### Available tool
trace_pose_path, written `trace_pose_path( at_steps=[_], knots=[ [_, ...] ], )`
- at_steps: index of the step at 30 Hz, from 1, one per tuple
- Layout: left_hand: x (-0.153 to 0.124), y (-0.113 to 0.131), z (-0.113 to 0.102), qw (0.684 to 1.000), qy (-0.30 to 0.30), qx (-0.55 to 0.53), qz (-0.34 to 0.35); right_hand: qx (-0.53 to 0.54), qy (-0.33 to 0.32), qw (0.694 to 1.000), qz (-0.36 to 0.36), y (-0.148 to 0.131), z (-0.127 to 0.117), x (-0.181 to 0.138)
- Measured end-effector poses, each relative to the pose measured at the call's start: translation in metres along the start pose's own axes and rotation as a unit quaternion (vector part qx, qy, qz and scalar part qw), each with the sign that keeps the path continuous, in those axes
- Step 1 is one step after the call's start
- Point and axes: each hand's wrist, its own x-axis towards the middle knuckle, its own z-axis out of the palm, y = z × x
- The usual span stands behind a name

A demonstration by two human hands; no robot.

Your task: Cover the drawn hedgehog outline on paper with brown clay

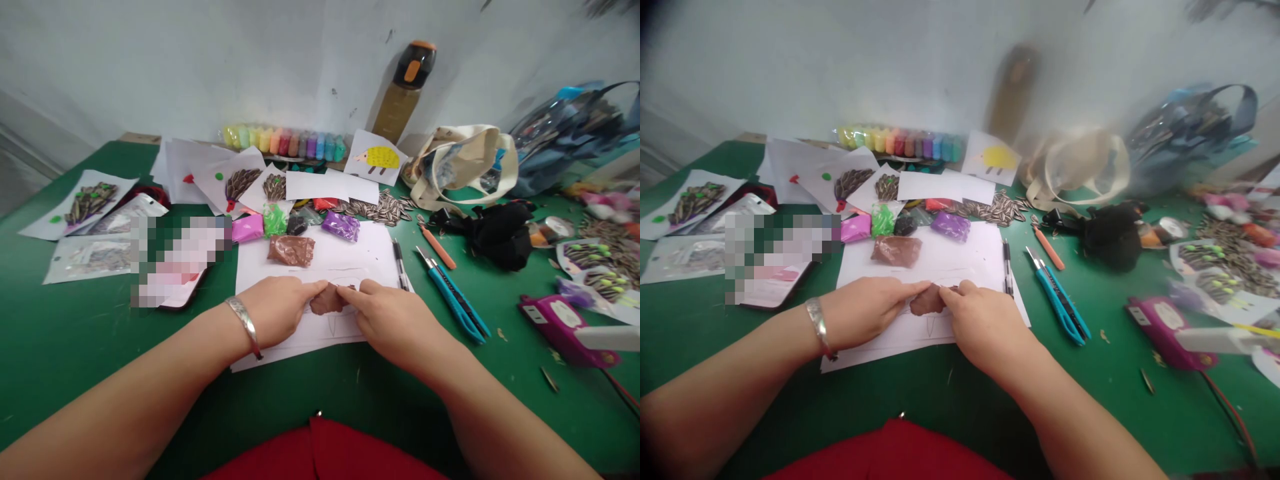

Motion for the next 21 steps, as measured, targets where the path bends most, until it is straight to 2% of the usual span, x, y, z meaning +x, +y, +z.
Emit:
trace_pose_path(
  at_steps=[10, 15, 21],
  knots=[
    [0.0, 0.0, 0.0, 1.0, -0.002, -0.004, -0.013, 0.036, -0.002, 0.999, 0.0, 0.005, -0.007, -0.003],
    [0.001, 0.0, 0.001, 1.0, -0.009, -0.003, -0.012, 0.006, -0.034, 0.999, 0.008, 0.003, -0.009, -0.006],
    [0.001, 0.001, 0.001, 1.0, -0.003, -0.001, -0.008, -0.015, -0.014, 1.0, -0.001, 0.004, -0.001, 0.0]
  ],
)
